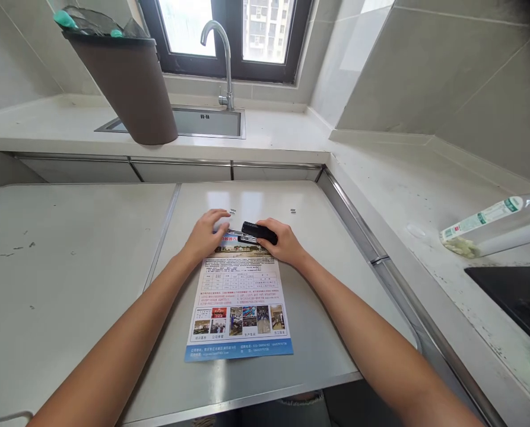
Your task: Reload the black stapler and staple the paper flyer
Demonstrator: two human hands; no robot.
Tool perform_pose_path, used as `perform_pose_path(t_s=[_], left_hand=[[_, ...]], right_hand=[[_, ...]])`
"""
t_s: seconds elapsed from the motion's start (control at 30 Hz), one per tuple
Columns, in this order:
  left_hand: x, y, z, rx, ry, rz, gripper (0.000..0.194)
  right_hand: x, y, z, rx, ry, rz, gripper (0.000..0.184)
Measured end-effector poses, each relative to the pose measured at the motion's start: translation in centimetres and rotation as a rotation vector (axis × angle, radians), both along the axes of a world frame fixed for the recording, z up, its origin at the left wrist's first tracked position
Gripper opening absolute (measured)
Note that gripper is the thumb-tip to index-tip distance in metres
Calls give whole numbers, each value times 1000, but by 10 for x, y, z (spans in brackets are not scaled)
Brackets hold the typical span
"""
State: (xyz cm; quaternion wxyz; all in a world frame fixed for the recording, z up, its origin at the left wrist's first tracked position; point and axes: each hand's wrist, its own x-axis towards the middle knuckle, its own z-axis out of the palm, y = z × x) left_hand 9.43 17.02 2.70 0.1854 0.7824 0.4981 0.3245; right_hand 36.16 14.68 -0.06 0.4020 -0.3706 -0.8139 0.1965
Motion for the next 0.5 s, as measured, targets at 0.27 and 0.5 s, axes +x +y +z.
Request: perform_pose_path(t_s=[0.27,0.5], left_hand=[[0,38,-21,-112,327,-111,57],[-65,8,-21,-84,394,156,53]], right_hand=[[2,0,0,-14,6,27,37],[1,1,-2,-17,-6,33,37]])
